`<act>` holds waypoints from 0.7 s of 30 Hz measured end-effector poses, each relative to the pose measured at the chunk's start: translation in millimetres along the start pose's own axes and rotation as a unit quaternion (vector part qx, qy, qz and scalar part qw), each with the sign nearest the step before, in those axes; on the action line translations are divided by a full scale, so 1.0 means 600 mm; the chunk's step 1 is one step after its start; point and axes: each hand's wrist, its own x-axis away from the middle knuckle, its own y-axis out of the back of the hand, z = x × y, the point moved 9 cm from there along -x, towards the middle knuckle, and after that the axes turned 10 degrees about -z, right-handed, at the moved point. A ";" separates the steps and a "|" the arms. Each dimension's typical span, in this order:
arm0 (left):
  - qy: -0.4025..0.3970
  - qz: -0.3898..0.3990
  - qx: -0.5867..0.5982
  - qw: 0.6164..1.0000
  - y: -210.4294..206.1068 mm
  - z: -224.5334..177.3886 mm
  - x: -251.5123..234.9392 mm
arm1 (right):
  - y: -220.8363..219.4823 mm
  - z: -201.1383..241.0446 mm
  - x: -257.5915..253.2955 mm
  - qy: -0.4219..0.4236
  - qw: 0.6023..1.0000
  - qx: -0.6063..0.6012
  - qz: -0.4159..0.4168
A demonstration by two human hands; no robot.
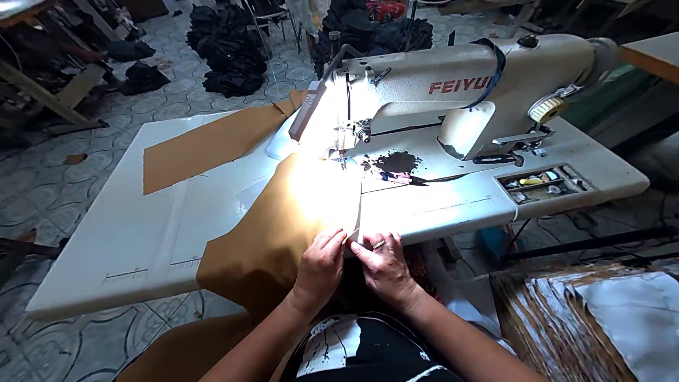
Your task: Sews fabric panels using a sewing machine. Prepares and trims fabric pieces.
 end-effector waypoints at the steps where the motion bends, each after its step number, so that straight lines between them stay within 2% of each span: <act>1: -0.004 0.008 -0.012 1.000 0.001 -0.001 -0.002 | 0.004 -0.002 0.001 0.000 1.000 0.007 -0.005; 7: -0.038 0.071 -0.057 0.995 -0.017 -0.014 -0.003 | 0.020 -0.011 0.010 -0.007 1.000 0.016 -0.003; 21: -0.046 0.058 -0.036 0.997 -0.017 -0.020 -0.005 | 0.017 -0.022 0.024 -0.013 1.000 0.009 0.005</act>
